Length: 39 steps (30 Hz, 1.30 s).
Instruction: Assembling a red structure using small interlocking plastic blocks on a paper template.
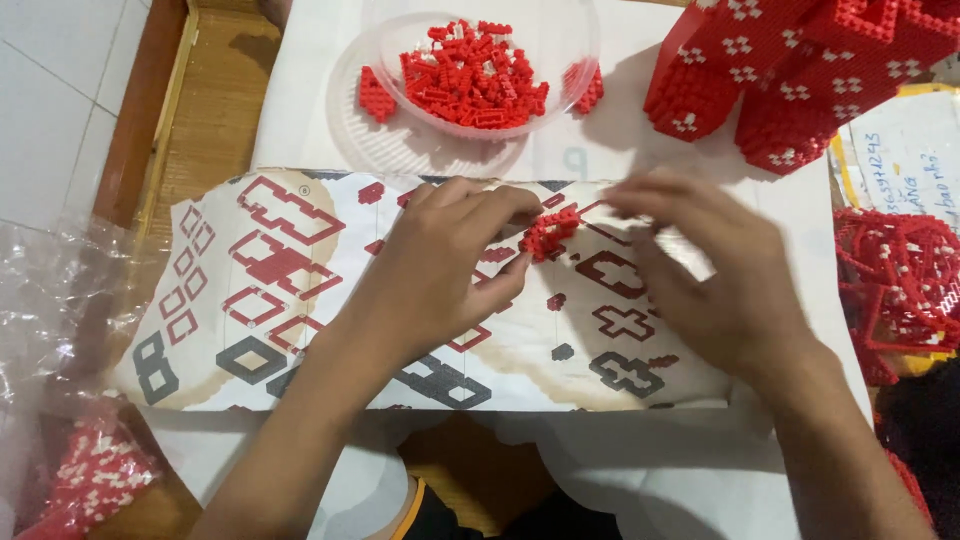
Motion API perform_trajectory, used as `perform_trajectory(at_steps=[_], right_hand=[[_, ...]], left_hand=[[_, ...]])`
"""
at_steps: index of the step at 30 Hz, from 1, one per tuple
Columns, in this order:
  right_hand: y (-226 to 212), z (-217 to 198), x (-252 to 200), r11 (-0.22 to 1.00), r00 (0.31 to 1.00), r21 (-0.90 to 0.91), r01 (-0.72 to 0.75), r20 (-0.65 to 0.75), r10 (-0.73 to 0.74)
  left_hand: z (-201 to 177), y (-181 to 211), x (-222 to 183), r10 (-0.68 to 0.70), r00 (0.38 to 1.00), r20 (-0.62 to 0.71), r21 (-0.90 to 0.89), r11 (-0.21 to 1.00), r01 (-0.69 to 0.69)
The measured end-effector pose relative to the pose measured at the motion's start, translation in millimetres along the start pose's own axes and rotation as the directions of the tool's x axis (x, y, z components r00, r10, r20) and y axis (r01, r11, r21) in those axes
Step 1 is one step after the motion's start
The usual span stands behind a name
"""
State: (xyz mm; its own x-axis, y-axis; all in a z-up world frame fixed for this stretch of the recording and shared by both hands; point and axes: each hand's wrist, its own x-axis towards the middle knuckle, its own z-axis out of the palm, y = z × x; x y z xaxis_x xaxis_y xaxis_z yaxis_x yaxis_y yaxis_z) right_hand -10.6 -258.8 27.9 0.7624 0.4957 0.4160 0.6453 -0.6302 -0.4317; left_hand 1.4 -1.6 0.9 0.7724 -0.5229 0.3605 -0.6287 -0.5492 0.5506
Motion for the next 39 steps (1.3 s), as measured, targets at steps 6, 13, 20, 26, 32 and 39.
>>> perform_trajectory(at_steps=[6, 13, 20, 26, 32, 39], right_hand=[[17, -19, -24, 0.926, 0.956, -0.260, -0.274, -0.176, 0.233], [14, -14, -18, 0.877, 0.898, -0.196, -0.440, -0.130, 0.421], [3, -9, -15, 0.974, 0.996, -0.223, -0.037, -0.087, 0.018], [-11, -7, -5, 0.976, 0.983, -0.152, 0.158, -0.070, -0.170], [0, 4, -8, 0.981, 0.986, -0.113, 0.161, -0.016, -0.164], [-1, 2, -9, 0.973, 0.985, -0.167, 0.159, -0.038, -0.168]], left_hand=[[-3, 3, 0, 0.037, 0.999, -0.032, -0.022, 0.999, -0.037], [1, -1, -2, 0.153, 0.983, -0.098, 0.022, 0.988, -0.151], [-4, 5, 2, -0.044, 0.999, -0.012, -0.025, 0.999, 0.043], [-2, 2, 1, -0.082, 0.997, -0.003, -0.068, 0.994, 0.081], [-4, 4, 2, -0.096, 0.995, 0.013, -0.068, 0.993, 0.097], [-4, 4, 3, -0.092, 0.996, 0.010, -0.068, 0.993, 0.093]])
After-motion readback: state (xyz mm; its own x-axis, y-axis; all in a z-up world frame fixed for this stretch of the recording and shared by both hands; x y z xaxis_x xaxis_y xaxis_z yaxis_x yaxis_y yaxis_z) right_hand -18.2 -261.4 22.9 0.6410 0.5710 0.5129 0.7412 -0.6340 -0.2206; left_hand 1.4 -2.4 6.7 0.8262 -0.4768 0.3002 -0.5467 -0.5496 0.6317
